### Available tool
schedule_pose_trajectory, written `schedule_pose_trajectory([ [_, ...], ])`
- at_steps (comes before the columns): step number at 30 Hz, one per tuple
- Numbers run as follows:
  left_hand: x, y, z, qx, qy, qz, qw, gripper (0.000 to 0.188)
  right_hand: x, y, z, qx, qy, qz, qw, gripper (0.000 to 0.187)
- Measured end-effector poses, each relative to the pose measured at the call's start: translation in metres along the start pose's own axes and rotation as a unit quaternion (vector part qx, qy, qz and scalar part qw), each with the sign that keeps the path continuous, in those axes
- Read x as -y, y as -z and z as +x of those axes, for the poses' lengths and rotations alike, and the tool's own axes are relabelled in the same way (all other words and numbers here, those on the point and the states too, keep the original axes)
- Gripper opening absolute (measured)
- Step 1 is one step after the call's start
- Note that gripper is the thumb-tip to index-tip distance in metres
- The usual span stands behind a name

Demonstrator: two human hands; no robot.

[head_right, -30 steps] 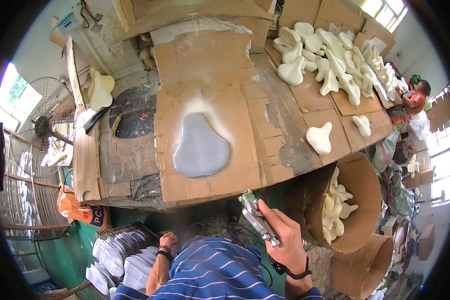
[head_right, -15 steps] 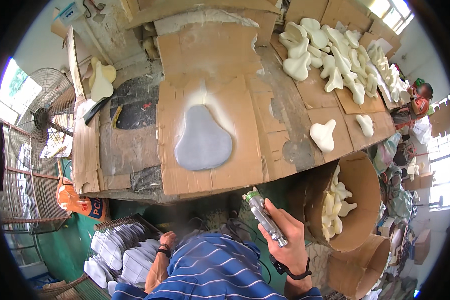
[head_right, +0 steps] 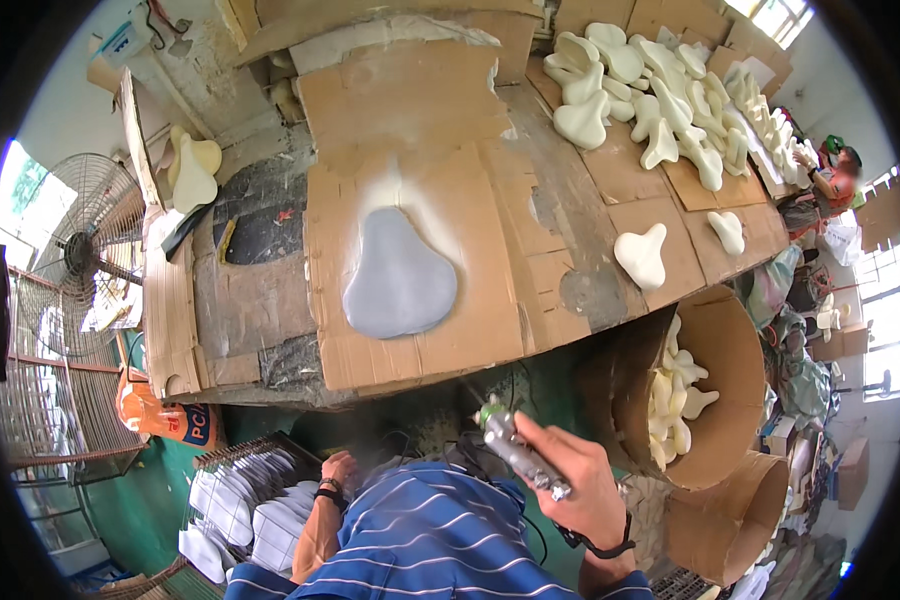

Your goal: The person repeatedly picks up white, irregularly shaped objects from a metal drying rack and places them on a cardboard workbench. They then use a handheld spray gun to coat the objects with a grey substance before returning them to the rack. This cycle is performed multiple times throughout the video.

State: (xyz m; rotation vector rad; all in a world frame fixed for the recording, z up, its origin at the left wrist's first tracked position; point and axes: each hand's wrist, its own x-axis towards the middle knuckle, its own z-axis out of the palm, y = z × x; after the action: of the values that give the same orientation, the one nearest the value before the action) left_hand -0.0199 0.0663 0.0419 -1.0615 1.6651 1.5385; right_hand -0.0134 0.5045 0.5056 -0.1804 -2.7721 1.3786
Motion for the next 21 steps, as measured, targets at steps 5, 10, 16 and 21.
schedule_pose_trajectory([
  [5,0.002,0.006,0.011,0.012,-0.004,0.023,1.0,0.041,-0.005,0.003,0.004,-0.008,-0.002,0.0,1.0,0.058],
  [10,-0.027,-0.014,0.001,0.012,-0.055,0.007,0.998,0.039,-0.01,0.018,-0.005,-0.01,-0.013,-0.011,1.0,0.07],
  [16,-0.107,-0.065,-0.02,0.01,-0.218,0.009,0.976,0.03,-0.022,0.036,-0.018,-0.015,-0.028,-0.015,0.999,0.068],
  [21,-0.161,-0.105,0.012,0.002,-0.351,0.005,0.936,0.021,-0.037,0.036,-0.012,0.028,-0.001,0.021,0.999,0.067],
])
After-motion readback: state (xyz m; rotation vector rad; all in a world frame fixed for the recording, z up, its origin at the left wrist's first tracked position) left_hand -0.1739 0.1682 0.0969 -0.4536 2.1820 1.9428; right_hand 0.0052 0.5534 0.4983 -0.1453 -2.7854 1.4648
